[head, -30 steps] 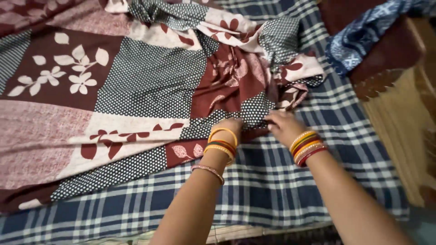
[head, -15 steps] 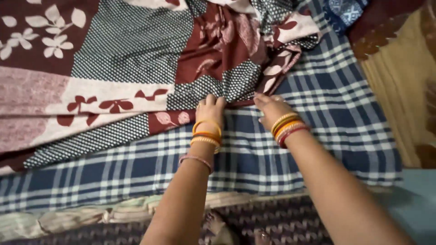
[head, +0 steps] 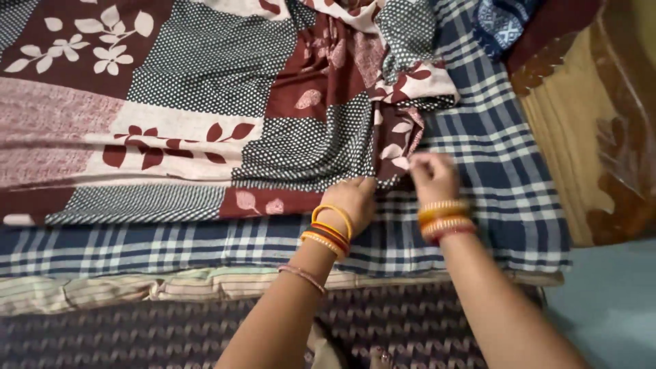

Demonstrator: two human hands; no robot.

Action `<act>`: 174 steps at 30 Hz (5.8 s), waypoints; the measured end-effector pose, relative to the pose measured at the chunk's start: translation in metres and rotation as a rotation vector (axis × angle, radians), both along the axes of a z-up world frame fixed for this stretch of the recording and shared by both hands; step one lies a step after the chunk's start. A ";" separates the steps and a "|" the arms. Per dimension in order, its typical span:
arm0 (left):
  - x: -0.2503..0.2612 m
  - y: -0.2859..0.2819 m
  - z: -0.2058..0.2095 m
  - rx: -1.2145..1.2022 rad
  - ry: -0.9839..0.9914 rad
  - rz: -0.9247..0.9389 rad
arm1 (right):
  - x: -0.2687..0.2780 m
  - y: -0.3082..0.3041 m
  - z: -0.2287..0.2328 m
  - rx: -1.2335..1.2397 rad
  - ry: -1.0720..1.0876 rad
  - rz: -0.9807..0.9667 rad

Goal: The person cleans the bed with a cloth, unfolds a bedsheet, spreads and smooths it over the bed, and tucks its edges under the mattress by hand.

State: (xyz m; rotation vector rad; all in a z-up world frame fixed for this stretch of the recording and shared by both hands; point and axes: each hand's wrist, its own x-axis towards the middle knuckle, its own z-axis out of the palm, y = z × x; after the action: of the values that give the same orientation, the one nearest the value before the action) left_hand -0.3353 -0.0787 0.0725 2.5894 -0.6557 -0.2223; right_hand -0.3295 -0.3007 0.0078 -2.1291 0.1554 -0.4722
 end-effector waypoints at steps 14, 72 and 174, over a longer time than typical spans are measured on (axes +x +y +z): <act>-0.040 -0.005 0.055 -0.298 0.160 0.079 | -0.002 -0.059 0.090 -0.023 -0.299 -0.299; -0.007 -0.041 -0.012 0.411 0.470 0.171 | 0.043 -0.065 0.065 -0.629 0.635 -0.110; -0.092 0.190 0.067 0.252 -0.140 0.063 | -0.069 0.157 0.093 -0.159 0.474 0.888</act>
State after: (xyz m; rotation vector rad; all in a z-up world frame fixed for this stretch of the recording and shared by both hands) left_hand -0.4269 0.1110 0.1395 2.8839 -0.6282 -0.1094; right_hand -0.3981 -0.1433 0.1013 -2.1735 -0.5628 0.5543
